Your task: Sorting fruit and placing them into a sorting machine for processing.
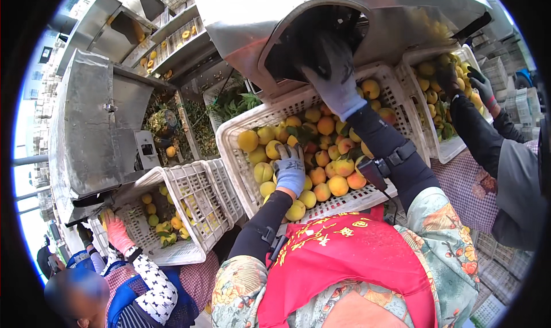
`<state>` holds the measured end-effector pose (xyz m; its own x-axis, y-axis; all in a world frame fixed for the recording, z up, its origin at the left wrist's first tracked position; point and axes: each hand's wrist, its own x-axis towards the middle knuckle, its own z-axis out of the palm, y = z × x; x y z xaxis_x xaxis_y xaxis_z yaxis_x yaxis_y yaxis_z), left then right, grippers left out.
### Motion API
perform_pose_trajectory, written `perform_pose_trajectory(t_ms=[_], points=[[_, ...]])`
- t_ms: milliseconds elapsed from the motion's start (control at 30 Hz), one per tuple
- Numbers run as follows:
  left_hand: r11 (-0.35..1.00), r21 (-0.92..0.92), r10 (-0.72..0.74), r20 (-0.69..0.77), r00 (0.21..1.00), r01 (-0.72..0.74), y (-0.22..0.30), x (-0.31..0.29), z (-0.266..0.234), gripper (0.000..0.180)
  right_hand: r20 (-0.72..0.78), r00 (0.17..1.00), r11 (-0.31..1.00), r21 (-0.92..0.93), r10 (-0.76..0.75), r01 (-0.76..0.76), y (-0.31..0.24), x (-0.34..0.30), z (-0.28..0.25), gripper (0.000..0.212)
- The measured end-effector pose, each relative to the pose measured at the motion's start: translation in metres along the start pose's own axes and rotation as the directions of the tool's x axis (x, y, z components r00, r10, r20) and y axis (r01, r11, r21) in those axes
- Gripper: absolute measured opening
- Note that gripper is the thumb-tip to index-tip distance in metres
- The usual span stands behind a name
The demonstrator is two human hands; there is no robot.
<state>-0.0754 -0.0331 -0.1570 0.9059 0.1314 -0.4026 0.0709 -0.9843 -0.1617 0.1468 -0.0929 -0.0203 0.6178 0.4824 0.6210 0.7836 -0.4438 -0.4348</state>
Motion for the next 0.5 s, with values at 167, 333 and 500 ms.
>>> perform_pose_trajectory(t_ms=[167,333,500], points=[[0.991,-0.05,0.121,-0.072,0.99,-0.124,-0.016,-0.005,-0.013,0.068,0.542,0.797,0.957,0.054,-0.267,0.284,-0.002,-0.12,0.021,0.038],[0.988,-0.129,0.069,-0.152,0.986,-0.089,-0.023,-0.014,-0.023,0.069,0.862,0.505,0.953,-0.124,-0.035,0.278,0.021,-0.17,0.087,0.028],[0.916,-0.395,-0.048,0.062,0.997,0.069,-0.037,-0.008,-0.035,0.067,0.923,0.336,0.982,-0.182,0.19,-0.054,0.016,-0.117,0.057,0.031]])
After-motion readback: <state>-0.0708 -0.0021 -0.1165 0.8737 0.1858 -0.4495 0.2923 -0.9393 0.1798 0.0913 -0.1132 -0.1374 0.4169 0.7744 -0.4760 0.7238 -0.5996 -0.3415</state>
